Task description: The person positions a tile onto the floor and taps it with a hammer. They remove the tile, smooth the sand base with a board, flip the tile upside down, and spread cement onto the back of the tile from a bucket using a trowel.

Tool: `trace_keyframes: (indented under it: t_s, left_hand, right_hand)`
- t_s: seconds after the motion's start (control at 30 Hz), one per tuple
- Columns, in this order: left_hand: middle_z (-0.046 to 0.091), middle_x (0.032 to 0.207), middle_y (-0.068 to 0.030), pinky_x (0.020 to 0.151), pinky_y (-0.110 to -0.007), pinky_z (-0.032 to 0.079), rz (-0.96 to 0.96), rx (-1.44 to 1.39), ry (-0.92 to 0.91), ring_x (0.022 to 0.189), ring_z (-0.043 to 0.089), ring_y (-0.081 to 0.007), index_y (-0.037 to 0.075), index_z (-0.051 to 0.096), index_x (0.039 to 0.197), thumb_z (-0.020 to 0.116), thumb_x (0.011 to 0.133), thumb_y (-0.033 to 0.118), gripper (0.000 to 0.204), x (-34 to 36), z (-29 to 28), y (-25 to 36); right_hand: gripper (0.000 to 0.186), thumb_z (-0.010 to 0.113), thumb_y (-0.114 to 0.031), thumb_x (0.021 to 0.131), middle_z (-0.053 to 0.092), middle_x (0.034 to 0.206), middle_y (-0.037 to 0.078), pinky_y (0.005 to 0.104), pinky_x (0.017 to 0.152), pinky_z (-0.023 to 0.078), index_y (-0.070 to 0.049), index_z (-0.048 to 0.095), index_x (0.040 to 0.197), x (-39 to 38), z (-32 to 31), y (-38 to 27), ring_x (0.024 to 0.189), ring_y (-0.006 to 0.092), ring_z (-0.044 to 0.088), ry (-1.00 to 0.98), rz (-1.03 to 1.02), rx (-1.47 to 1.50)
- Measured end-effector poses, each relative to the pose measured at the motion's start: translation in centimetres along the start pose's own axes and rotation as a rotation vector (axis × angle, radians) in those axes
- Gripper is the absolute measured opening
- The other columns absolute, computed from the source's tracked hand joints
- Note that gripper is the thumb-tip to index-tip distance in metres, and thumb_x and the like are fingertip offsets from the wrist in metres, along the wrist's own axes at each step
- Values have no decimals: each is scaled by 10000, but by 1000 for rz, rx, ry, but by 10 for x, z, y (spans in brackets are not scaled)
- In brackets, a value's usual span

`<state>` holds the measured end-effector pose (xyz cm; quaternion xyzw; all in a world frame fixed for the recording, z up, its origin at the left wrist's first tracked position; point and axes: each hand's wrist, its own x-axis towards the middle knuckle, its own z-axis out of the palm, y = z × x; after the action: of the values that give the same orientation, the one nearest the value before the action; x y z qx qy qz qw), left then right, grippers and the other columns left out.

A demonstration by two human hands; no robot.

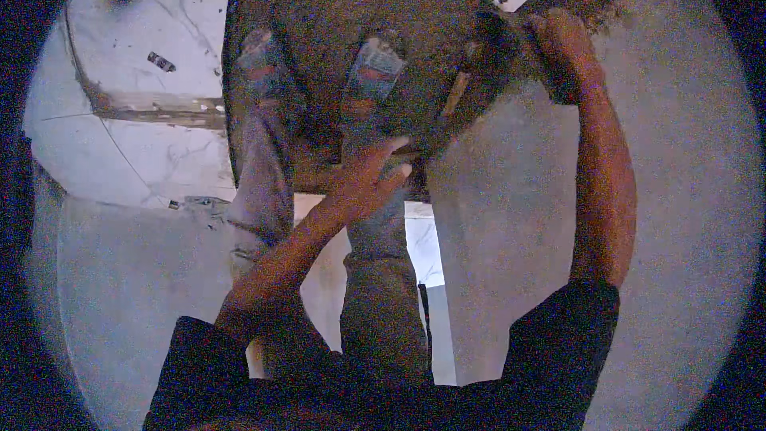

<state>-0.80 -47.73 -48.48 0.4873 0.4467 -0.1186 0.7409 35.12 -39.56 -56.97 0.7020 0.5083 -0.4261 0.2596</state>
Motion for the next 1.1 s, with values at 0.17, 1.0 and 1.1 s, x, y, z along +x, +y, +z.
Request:
trace_keyframes:
  t_s: [0.17, 1.0, 1.1]
  left_hand:
    - [460, 1170, -236, 935, -410, 333, 14, -44, 6, 1101, 430, -369, -4, 413, 1198, 498, 842, 293, 471, 6, -6, 7]
    - [474, 1124, -225, 897, -422, 365, 45, -11, 77, 1054, 460, -373, 13, 403, 1194, 497, 836, 297, 466, 11, -7, 10]
    - [468, 1126, -221, 899, -421, 363, 32, -25, 48, 1052, 458, -372, 19, 390, 1204, 502, 834, 284, 469, 8, -18, 16]
  right_hand:
    - [330, 465, -294, 854, 579, 899, 220, 431, 753, 422, -13, 561, 996, 14, 37, 51, 818, 381, 553, 125, -146, -20]
    - [453, 419, -382, 858, 576, 834, 218, 419, 710, 421, 32, 592, 924, 55, -37, -65, 787, 337, 556, -5, -211, -129]
    - [486, 418, -410, 858, 559, 719, 164, 389, 629, 421, 40, 595, 912, 58, -45, -99, 658, 262, 538, 75, -390, 59]
